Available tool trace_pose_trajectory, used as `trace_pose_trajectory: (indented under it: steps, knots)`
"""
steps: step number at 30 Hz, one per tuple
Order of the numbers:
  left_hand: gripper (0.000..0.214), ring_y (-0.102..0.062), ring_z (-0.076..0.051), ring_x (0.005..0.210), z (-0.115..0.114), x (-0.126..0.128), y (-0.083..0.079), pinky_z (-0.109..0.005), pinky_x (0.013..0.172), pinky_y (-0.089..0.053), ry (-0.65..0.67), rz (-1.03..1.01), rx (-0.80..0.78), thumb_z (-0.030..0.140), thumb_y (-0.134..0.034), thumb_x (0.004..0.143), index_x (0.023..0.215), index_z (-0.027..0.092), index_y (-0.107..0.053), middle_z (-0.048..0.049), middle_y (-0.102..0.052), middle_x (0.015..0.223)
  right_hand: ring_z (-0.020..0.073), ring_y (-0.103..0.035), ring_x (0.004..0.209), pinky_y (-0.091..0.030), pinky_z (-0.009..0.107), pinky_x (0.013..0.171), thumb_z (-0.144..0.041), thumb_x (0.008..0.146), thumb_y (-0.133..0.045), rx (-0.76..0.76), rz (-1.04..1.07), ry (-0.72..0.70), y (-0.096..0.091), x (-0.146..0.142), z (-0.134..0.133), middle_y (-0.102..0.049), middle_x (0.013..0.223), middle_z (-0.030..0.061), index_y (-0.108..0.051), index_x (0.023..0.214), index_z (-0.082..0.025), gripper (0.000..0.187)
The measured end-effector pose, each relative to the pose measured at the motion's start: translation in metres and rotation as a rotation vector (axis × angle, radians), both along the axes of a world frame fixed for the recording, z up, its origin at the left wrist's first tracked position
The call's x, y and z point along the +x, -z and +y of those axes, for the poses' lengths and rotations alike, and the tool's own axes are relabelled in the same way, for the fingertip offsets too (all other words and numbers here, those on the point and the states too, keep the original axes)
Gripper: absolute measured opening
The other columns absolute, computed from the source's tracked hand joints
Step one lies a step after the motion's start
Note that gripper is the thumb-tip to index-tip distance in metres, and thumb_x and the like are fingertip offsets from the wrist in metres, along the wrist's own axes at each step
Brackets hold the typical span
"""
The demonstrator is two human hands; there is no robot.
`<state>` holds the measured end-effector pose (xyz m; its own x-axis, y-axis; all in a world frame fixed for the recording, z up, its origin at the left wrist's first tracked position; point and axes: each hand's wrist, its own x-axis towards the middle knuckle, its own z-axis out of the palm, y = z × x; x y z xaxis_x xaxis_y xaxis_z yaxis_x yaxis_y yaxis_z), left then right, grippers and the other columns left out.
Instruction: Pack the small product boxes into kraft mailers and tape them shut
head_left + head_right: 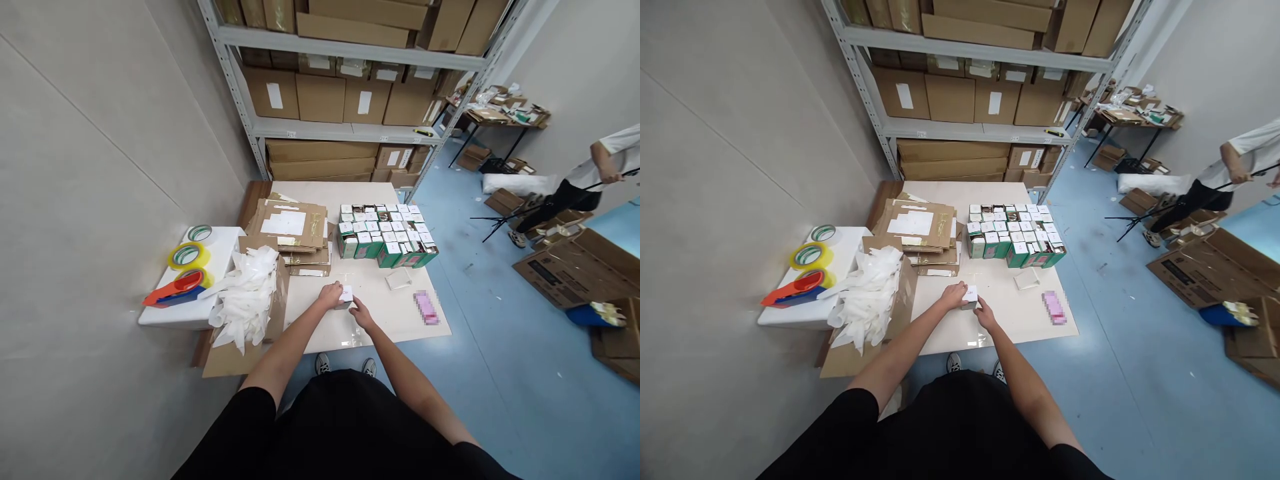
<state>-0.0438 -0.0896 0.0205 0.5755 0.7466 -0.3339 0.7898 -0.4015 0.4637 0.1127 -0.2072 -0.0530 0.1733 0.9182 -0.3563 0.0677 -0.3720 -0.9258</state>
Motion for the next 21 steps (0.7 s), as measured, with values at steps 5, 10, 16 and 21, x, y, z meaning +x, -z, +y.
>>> trace_pose_trajectory:
  steps: [5,10,16,21]
  knots:
    - [0.049,-0.065,-0.035,0.121,0.004,-0.011,-0.002,-0.040,0.109,-0.044,0.055,-0.034,-0.016,0.041,-0.082,0.078,0.121,0.021,-0.069,-0.0176,-0.065,0.129,0.0231,-0.070,0.104,-0.050,0.045,0.107,-0.028,0.072,-0.064,-0.027,0.022,-0.020,0.000,0.000,0.001,-0.066,0.143,0.0048,-0.062,0.142,-0.027,0.071]
    - [0.029,-0.068,-0.028,0.114,0.014,-0.017,-0.001,-0.034,0.102,-0.046,0.004,-0.088,-0.038,0.049,-0.059,0.094,0.105,0.027,-0.075,-0.0083,-0.075,0.112,0.0248,-0.069,0.110,-0.050,0.045,0.107,-0.025,0.070,-0.064,-0.005,0.046,-0.003,0.000,0.001,0.002,-0.066,0.142,0.0046,-0.064,0.140,-0.027,0.070]
    - [0.048,-0.074,-0.021,0.090,0.017,-0.003,0.021,-0.028,0.087,-0.051,-0.599,-0.273,-0.241,0.051,-0.049,0.101,0.136,0.022,-0.063,-0.0062,-0.079,0.106,0.0253,-0.068,0.112,-0.050,0.047,0.107,-0.029,0.074,-0.064,-0.039,0.055,-0.027,0.000,0.000,-0.006,-0.064,0.145,0.0033,-0.063,0.143,-0.030,0.069]
    - [0.053,-0.071,-0.027,0.112,0.005,0.014,0.037,-0.031,0.090,-0.050,-0.798,-0.211,-0.273,0.052,-0.058,0.095,0.138,0.020,-0.060,-0.0126,-0.076,0.121,0.0259,-0.060,0.130,-0.045,0.047,0.114,-0.028,0.075,-0.065,-0.007,0.052,-0.015,-0.003,0.003,-0.009,-0.061,0.149,0.0020,-0.064,0.141,-0.032,0.066]
